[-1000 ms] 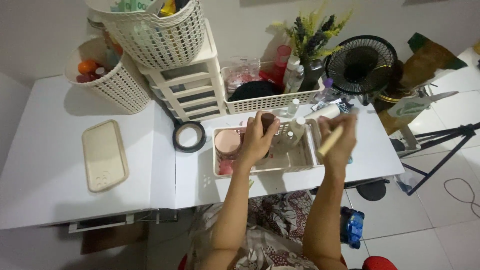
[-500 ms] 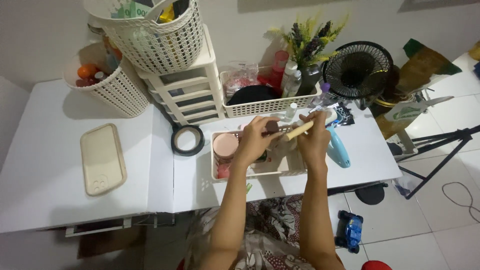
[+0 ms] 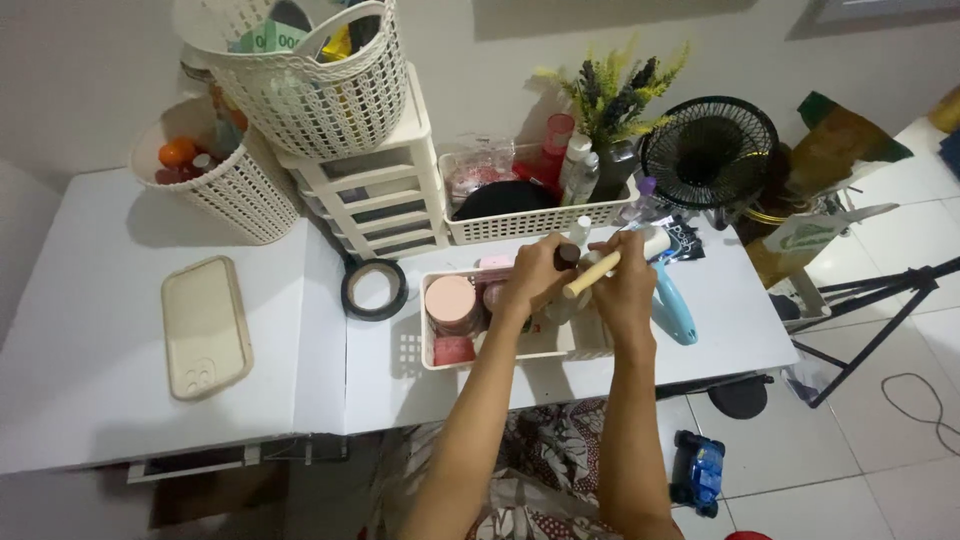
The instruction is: The person organizes small bottles and containers in a white plastic basket on a white table. They pick up each item, wipe it with a wooden stick, and place it back into the basket. A blue lint roller is also moved and placed into a basket on a nearby shelf.
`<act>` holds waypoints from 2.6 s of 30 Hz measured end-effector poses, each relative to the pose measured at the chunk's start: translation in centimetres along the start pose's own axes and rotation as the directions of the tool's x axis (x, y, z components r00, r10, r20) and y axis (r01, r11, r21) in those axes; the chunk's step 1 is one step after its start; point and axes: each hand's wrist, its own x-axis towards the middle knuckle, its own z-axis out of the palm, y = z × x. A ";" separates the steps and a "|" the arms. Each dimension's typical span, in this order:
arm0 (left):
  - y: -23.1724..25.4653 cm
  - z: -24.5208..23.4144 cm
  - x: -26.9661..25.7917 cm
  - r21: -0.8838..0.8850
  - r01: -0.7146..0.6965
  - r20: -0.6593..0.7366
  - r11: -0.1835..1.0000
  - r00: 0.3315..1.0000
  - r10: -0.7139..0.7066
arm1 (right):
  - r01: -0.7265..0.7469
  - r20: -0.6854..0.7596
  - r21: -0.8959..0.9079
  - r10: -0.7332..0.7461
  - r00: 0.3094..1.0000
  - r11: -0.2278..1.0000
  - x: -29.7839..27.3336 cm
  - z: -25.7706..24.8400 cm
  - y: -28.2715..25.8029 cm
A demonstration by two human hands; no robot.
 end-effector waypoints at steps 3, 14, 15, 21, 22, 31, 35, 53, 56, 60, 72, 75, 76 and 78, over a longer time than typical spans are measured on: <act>0.3 0.1 -0.1 0.014 -0.021 -0.025 1.000 0.999 0.021 | 0.008 0.037 0.064 -0.010 0.999 0.998 -0.1 -1.0 -1.1; 3.7 -3.5 -0.8 0.316 -0.029 0.145 0.948 0.989 -0.018 | -0.078 0.112 0.129 0.064 0.992 0.989 -0.2 -1.8 -0.7; 4.8 -4.3 -1.0 0.266 -0.028 0.170 0.964 0.985 -0.018 | -0.087 0.108 0.148 0.071 0.992 0.985 -0.1 -1.8 -0.5; 4.2 -3.6 -0.9 0.247 0.021 0.177 0.969 0.982 -0.066 | -0.146 0.125 0.197 0.123 0.985 0.969 0.1 -1.8 0.3; 4.1 -3.5 -0.8 0.248 0.023 0.176 0.968 0.982 -0.069 | -0.146 0.128 0.198 0.123 0.984 0.969 0.2 -1.7 0.2; 3.8 -2.5 -0.9 0.399 0.164 0.085 0.902 0.973 -0.214 | -0.145 0.164 0.325 0.096 0.982 0.934 0.0 -1.6 0.2; 3.2 -2.0 0.1 0.448 0.186 0.056 0.874 0.970 -0.235 | -0.193 0.169 0.388 0.136 0.976 0.901 -0.2 -2.4 -0.6; -1.9 7.6 10.8 0.421 0.054 0.051 0.906 0.995 -0.084 | -0.199 -0.135 0.719 0.415 0.900 0.666 1.6 -4.4 6.1; -0.6 5.5 10.3 0.346 0.076 0.026 0.935 0.996 -0.090 | -0.188 -0.165 0.776 0.482 0.861 0.602 1.7 -4.9 5.6; 3.5 -1.7 6.5 0.042 0.011 -0.115 0.999 0.993 -0.006 | -0.172 -0.229 0.801 0.558 0.798 0.573 1.3 -4.1 2.5; 3.9 -12.1 -4.4 -0.953 -0.302 -0.297 -0.031 0.947 -0.121 | -0.060 -0.077 0.690 0.156 0.985 0.721 -2.2 1.4 -5.0; 3.4 -12.6 -6.0 -0.956 -0.285 -0.277 -0.074 0.956 -0.097 | -0.045 0.079 0.705 -0.015 0.997 0.708 -4.1 1.4 -9.3; 4.3 -12.9 -6.5 -0.955 -0.286 -0.278 -0.078 0.955 -0.103 | -0.048 0.084 0.701 -0.015 0.996 0.712 -3.7 1.1 -10.3; 5.8 -13.5 -7.6 -0.968 -0.250 -0.246 -0.023 0.963 -0.114 | 0.280 0.074 0.502 -0.363 0.929 0.818 -3.0 0.8 -12.3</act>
